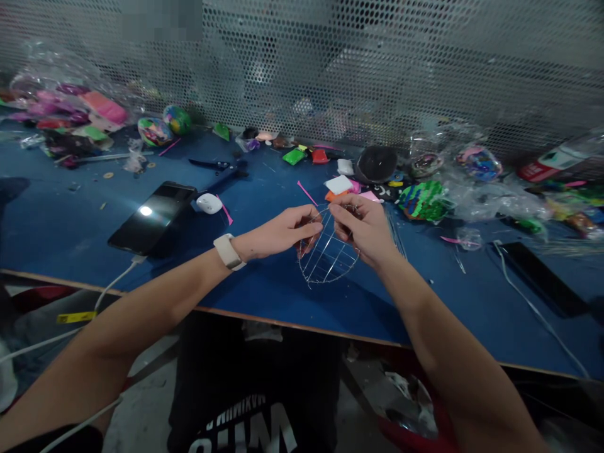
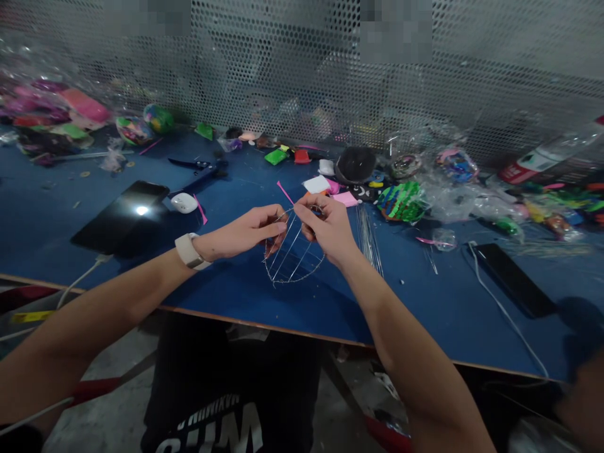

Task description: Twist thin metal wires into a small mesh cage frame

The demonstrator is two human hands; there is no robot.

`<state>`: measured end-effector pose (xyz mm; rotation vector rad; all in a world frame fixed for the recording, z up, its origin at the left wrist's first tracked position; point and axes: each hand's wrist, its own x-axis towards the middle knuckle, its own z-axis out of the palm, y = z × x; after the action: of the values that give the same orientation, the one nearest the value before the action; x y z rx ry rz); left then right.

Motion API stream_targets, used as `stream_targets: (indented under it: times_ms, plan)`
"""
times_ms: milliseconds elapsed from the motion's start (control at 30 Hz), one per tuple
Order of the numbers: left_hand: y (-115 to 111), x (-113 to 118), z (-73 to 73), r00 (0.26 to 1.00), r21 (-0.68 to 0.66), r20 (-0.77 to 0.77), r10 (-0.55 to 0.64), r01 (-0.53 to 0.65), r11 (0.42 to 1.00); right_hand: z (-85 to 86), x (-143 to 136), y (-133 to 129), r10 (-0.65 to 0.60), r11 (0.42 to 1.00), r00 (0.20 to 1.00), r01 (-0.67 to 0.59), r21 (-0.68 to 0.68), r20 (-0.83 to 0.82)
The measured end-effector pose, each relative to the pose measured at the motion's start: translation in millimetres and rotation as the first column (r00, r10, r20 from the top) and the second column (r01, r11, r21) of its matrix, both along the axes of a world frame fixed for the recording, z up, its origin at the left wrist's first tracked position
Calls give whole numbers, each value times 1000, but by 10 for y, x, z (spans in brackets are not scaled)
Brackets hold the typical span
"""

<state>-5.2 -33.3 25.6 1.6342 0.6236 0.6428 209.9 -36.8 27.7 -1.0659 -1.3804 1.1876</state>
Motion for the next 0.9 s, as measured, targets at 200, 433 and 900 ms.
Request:
stream_targets:
  times_ms: [200,433,900]
  plan:
    - [-9,-18,35,999,-7,-36,-35,35,999,-19,7,12,1,1000,1000,-2,-12,-3]
    - [6,-16,-7,1000,-28,-7,-21,20,999,-15,-25,-2,2,1000,999,-3,-24,-34]
    - [-27,3,3,1000,-97,11,-28,29,995,-61,20,48,53,992,997,-59,-109,-58]
